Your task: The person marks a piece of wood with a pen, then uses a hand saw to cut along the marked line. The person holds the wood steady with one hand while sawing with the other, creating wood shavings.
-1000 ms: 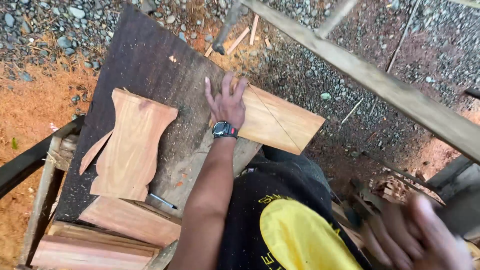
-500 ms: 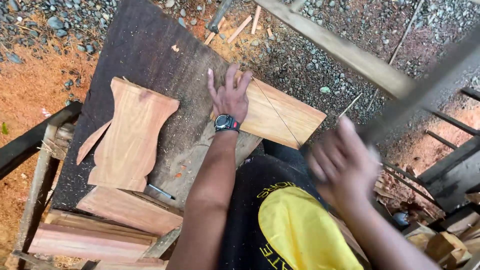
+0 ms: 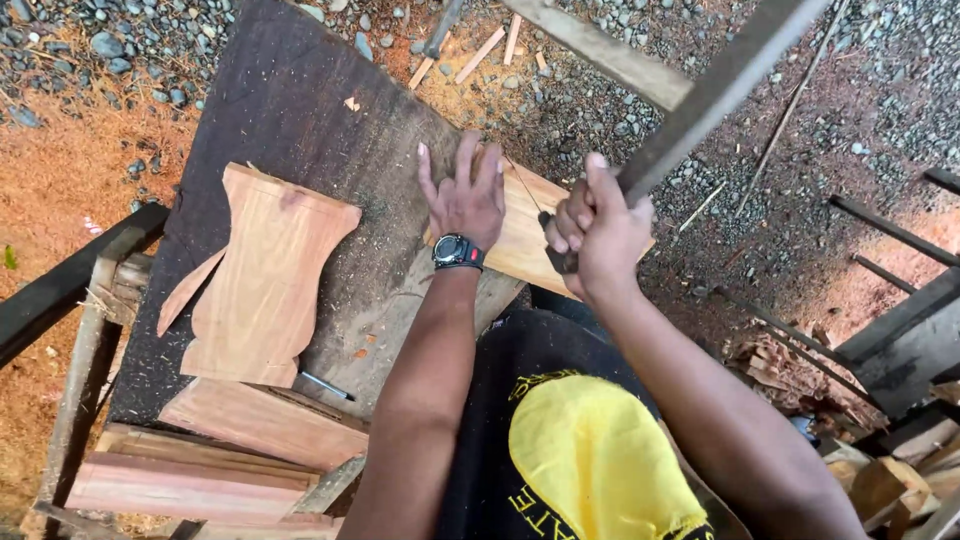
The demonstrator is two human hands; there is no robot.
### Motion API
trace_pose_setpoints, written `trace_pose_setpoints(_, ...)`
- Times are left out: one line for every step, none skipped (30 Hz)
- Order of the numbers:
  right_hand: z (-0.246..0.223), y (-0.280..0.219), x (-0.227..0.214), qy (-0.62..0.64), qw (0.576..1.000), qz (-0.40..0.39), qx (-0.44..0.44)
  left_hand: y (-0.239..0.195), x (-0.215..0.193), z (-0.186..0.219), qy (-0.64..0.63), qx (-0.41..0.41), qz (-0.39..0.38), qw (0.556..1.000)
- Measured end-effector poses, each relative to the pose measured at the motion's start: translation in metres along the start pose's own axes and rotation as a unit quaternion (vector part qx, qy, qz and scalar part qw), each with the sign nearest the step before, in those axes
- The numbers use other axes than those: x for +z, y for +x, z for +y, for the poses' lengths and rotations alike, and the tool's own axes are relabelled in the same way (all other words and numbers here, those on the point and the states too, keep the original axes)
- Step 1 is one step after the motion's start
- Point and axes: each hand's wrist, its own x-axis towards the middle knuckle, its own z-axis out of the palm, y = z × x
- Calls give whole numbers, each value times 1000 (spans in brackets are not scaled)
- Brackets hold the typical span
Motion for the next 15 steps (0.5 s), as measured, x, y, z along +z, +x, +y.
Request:
trace_pose_setpoints(-23,-27,-8,0,1000,5,-3,-2,1,-1,-4,4,-3,1000)
trace_pose_setpoints(-47,-55,-16,-22,999,11,39,-5,2,-3,9,9,-4,1000)
trace_pose_setpoints(-75,-86,-25,-48,995,16,82,-11,0,3,20,10,-5,1000)
trace_pose_setpoints(-105,-127,-41,-51,995,21,81,-6,2,6,15,10,-8,1000)
trace_pose_setpoints(-130,-166,-55,-15,996,9,89,-5,4,3,16,10,-6,1000)
trace_pose_setpoints(-157,-204,-67,21,995,-2,96,-2,6,-1,18,11,-4,1000)
trace_pose_setpoints(-171,-208,-62,25,995,-12,92,4,4,-2,23,13,6,1000)
trace_pose_setpoints(-187,-213,-59,85,991,-46,93,11,3,-3,11,11,-16,1000)
trace_pose_setpoints(-204,-231,-56,141,983,-61,102,-5,-2,1,-5,8,-57,998)
trace_pose_setpoints(-186,-209,-33,143,983,-52,106,-8,-4,2,-5,9,-66,998)
trace_pose_setpoints(-167,-181,-10,48,993,49,95,-5,-3,1,-5,3,-64,998)
trace_pose_setpoints(-148,-154,13,-48,984,149,85,-2,-2,0,-4,-2,-62,998)
trace_pose_setpoints(-104,-111,3,-44,984,149,83,0,-3,-2,-3,2,-60,998)
trace_pose_setpoints(-62,-75,-9,11,989,131,65,1,-4,-3,-3,10,-69,998)
trace_pose_setpoints(-21,-45,-24,62,990,113,49,-3,-5,-3,-3,14,-80,997)
